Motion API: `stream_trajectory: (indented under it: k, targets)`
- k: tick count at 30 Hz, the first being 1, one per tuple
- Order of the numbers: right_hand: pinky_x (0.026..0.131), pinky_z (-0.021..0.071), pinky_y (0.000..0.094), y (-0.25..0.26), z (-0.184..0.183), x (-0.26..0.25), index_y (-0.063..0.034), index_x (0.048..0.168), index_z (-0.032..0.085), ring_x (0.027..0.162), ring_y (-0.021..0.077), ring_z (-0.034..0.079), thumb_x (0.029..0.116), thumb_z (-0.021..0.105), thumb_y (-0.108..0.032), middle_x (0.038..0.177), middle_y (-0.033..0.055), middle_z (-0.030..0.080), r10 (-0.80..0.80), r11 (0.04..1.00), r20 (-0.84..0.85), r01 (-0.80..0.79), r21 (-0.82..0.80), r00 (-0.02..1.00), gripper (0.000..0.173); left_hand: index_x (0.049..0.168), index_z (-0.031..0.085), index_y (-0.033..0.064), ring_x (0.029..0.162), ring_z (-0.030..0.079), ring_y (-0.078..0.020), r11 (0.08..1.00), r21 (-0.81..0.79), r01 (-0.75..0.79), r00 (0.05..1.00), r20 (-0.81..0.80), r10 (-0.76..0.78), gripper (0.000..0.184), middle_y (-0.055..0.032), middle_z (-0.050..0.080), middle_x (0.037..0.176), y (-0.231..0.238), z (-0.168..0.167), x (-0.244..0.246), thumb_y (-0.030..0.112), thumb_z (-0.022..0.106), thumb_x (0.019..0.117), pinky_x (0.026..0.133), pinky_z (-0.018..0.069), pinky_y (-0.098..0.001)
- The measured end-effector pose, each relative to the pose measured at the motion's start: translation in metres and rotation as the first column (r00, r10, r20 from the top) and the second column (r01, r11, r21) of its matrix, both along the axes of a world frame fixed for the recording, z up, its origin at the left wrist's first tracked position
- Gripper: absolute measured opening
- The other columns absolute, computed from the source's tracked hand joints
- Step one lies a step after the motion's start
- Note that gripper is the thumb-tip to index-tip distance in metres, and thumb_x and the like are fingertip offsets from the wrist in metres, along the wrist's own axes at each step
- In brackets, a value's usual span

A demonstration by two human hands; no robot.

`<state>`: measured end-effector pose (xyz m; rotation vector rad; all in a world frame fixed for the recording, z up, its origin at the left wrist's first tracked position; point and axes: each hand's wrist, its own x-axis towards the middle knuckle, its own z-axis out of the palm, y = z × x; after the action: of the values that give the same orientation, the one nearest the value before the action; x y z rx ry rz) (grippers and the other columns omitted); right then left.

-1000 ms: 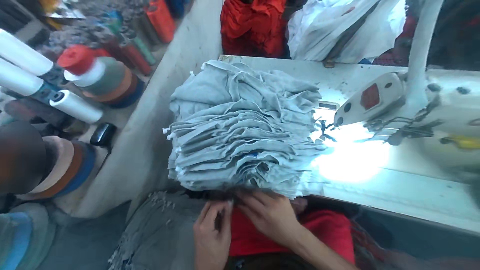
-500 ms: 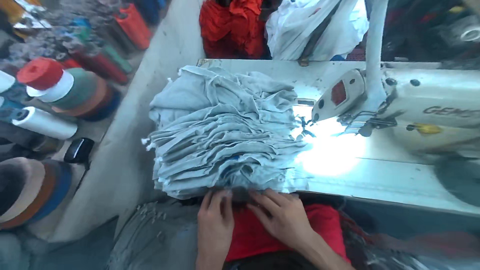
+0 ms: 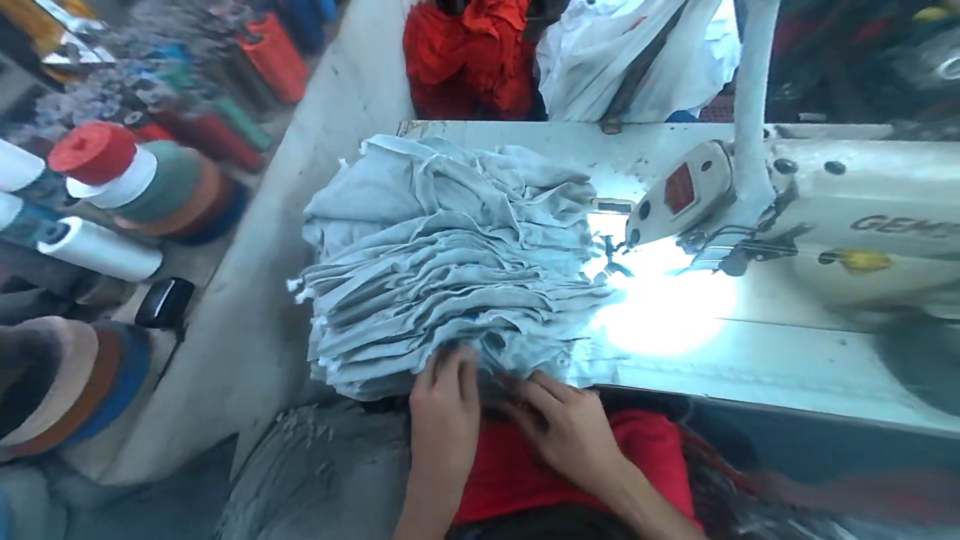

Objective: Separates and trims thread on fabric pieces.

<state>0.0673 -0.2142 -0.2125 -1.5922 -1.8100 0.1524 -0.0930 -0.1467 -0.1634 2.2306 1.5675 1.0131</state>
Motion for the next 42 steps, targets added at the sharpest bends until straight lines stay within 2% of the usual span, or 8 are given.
stream_trajectory:
  k: [5,13,21,24,28,32,35,42]
  targets:
    - [0.050,0.0520,0.0302,-0.015,0.000,0.012,-0.0208,0.117,0.075,0.062,0.0113,0.063,0.0968,0.064,-0.039,0.083,-0.0013,0.067,-0.034,0.999,-0.029,0.034,-0.004,0.999,0.029,0.103,0.074,-0.0029,0.084,0.074,-0.0329,0.994,-0.105,-0.035,0.984,-0.178,0.016,0.024,-0.0210,0.073,0.098,0.017,0.006,0.018,0.020,0.067,0.0975,0.078,0.0616,-0.0459]
    - [0.049,0.0514,0.0332,0.011,0.018,0.005,-0.0211,0.121,0.076,0.061,0.0152,0.064,0.0976,0.064,-0.035,0.084,0.0011,0.069,-0.024,0.997,0.020,0.022,0.076,1.000,0.030,0.099,0.076,0.0064,0.083,0.069,-0.0063,0.997,-0.071,-0.001,0.997,0.082,0.006,0.019,-0.0072,0.072,0.097,-0.013,0.003,-0.018,0.022,0.067,0.0945,0.075,0.0587,-0.0210]
    - [0.048,0.0504,0.0364,0.037,0.015,-0.016,-0.0220,0.113,0.077,0.060,0.0195,0.064,0.1013,0.059,-0.024,0.083,0.0019,0.070,0.016,0.990,0.090,-0.028,0.141,0.996,0.021,0.097,0.075,0.0065,0.085,0.068,-0.0026,0.997,-0.072,0.015,0.990,0.138,-0.005,0.014,-0.0055,0.071,0.100,-0.023,-0.006,-0.020,0.019,0.069,0.0943,0.075,0.0577,-0.0161]
    - [0.051,0.0528,0.0356,0.025,0.013,-0.005,-0.0205,0.120,0.075,0.063,0.0180,0.065,0.1025,0.061,-0.033,0.086,0.0030,0.070,0.039,0.992,0.019,-0.041,0.117,0.999,0.026,0.097,0.075,0.0079,0.084,0.067,-0.0025,0.990,-0.125,0.058,0.994,0.094,-0.046,0.015,-0.0039,0.071,0.098,-0.029,-0.007,-0.029,0.021,0.068,0.0950,0.074,0.0578,-0.0167]
    - [0.056,0.0546,0.0305,-0.014,-0.005,0.026,-0.0181,0.124,0.073,0.068,0.0120,0.065,0.0992,0.066,-0.039,0.089,0.0033,0.070,0.085,0.996,-0.159,-0.080,0.032,0.984,0.033,0.099,0.076,0.0082,0.086,0.071,-0.0153,0.890,-0.437,0.127,0.983,-0.065,-0.172,0.014,-0.0077,0.072,0.102,-0.042,-0.035,-0.044,0.018,0.067,0.0966,0.079,0.0611,-0.0333]
    - [0.061,0.0582,0.0289,-0.058,-0.043,0.050,-0.0196,0.123,0.073,0.073,0.0095,0.067,0.0997,0.065,-0.042,0.098,0.0018,0.073,0.065,0.988,-0.182,-0.089,-0.129,0.981,0.034,0.113,0.074,0.0071,0.111,0.068,-0.0296,0.739,-0.674,0.014,0.915,-0.289,-0.281,0.022,-0.0147,0.070,0.119,-0.051,-0.098,-0.038,0.018,0.058,0.1023,0.100,0.0542,-0.0471]
    - [0.054,0.0570,0.0330,-0.082,-0.067,0.056,-0.0231,0.122,0.074,0.066,0.0119,0.067,0.0996,0.062,-0.046,0.092,0.0000,0.071,0.055,0.973,-0.092,-0.074,-0.219,0.994,0.034,0.113,0.074,0.0068,0.113,0.067,-0.0310,0.718,-0.696,-0.012,0.875,-0.355,-0.330,0.024,-0.0159,0.069,0.120,-0.050,-0.118,-0.023,0.019,0.056,0.1026,0.101,0.0541,-0.0474]
    - [0.052,0.0563,0.0337,-0.103,-0.091,0.053,-0.0283,0.125,0.072,0.065,0.0114,0.066,0.1003,0.060,-0.049,0.091,-0.0021,0.070,0.047,0.961,-0.088,-0.070,-0.269,0.995,0.035,0.125,0.067,-0.0010,0.126,0.060,-0.0374,0.609,-0.767,-0.201,0.750,-0.520,-0.408,0.043,-0.0230,0.064,0.131,-0.041,-0.106,0.011,0.035,0.054,0.1053,0.107,0.0486,-0.0499]
